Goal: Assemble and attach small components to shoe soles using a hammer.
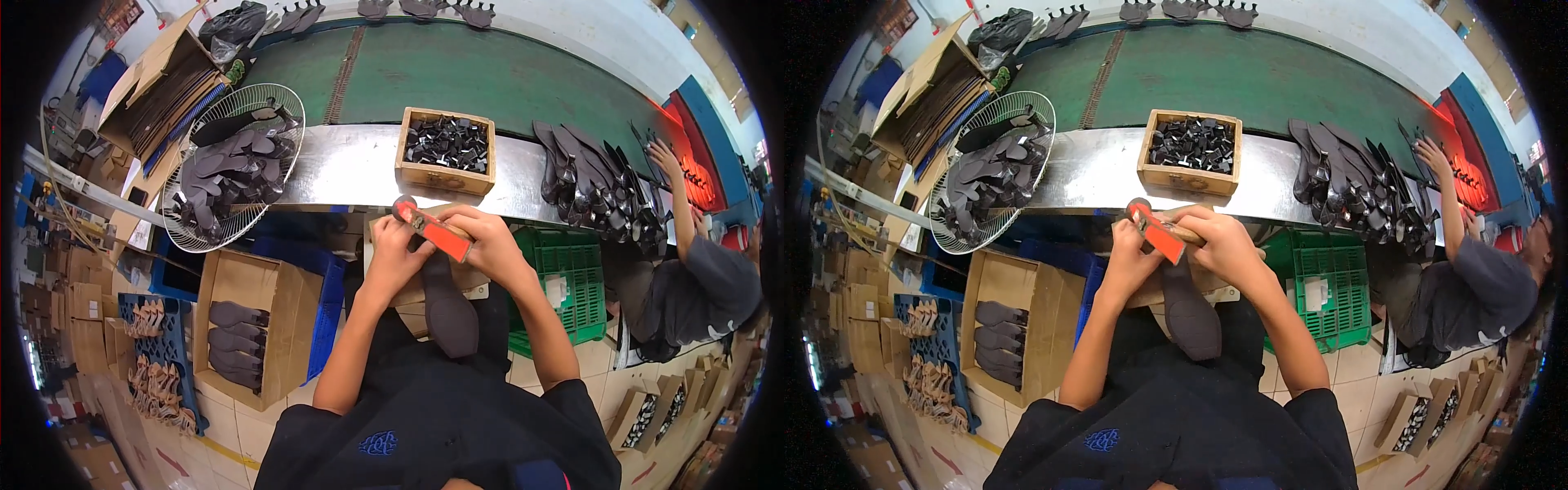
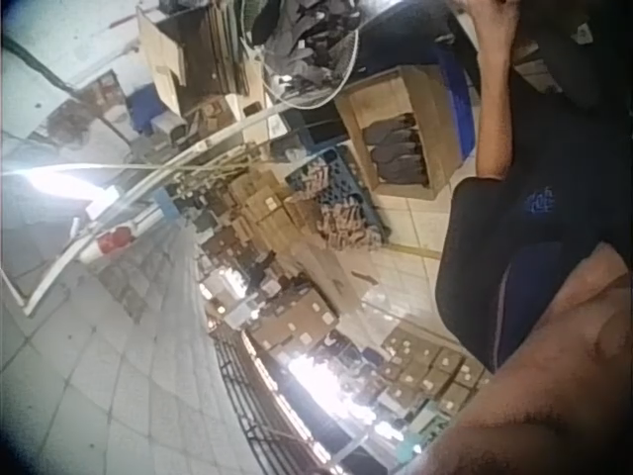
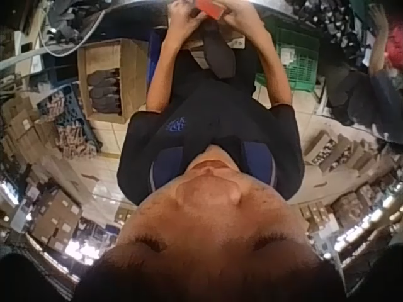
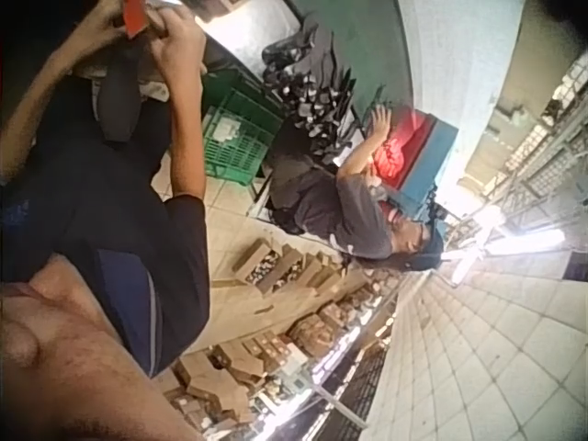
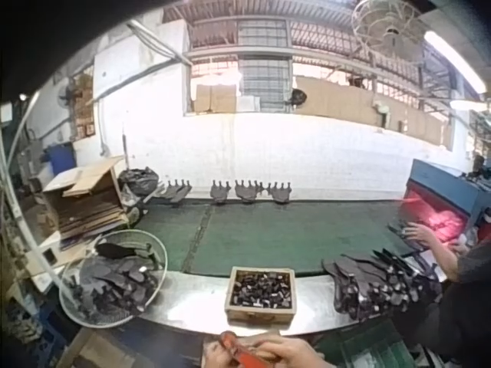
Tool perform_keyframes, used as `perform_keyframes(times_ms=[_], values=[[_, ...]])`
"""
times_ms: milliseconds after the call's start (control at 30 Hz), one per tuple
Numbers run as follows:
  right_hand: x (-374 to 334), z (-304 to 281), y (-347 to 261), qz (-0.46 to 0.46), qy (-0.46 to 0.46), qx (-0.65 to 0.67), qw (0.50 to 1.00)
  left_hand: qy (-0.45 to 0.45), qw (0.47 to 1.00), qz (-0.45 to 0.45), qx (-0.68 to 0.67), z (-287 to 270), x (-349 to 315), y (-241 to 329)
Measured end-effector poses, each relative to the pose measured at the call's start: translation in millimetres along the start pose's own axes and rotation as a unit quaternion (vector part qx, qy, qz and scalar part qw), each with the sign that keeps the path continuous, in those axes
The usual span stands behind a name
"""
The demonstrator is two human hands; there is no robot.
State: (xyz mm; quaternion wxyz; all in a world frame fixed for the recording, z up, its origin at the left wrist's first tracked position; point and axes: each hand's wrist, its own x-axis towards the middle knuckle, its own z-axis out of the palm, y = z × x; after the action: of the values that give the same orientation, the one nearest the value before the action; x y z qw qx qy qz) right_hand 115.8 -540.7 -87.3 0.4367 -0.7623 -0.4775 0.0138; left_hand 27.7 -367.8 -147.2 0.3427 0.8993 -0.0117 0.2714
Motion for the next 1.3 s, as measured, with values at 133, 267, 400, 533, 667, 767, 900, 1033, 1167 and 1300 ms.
perform_keyframes(times_ms=[133,267,400,533,667,767,900,1033,1167,1300], values=[[-1,-5,-14,0.050,-0.001,-0.030,0.998,-0.023,0.976,-0.072,-0.204,-1,6,-3],[-10,3,-19,0.158,0.065,0.040,0.984,-0.076,0.951,-0.133,-0.270,-6,13,2],[-32,-5,-48,0.243,0.097,0.269,0.927,-0.101,0.918,-0.182,-0.337,-9,9,-4],[-60,-16,-80,0.146,0.145,0.108,0.973,-0.096,0.904,-0.199,-0.367,-11,7,-2],[-61,-6,-84,0.064,0.122,-0.023,0.990,-0.104,0.925,-0.176,-0.320,-13,11,4],[-59,-4,-81,0.058,0.073,-0.013,0.996,-0.093,0.920,-0.193,-0.328,-10,6,-2],[-65,7,-78,0.032,0.122,-0.020,0.992,-0.104,0.905,-0.202,-0.359,-15,10,9],[-64,-7,-85,0.031,0.105,-0.041,0.993,-0.120,0.956,-0.132,-0.234,-14,1,6],[-74,-39,-134,-0.055,0.173,-0.048,0.982,-0.124,0.992,-0.037,0.011,-18,-2,7],[-73,5,-82,0.016,0.094,-0.099,0.991,-0.146,0.986,-0.075,0.013,-16,0,11]])
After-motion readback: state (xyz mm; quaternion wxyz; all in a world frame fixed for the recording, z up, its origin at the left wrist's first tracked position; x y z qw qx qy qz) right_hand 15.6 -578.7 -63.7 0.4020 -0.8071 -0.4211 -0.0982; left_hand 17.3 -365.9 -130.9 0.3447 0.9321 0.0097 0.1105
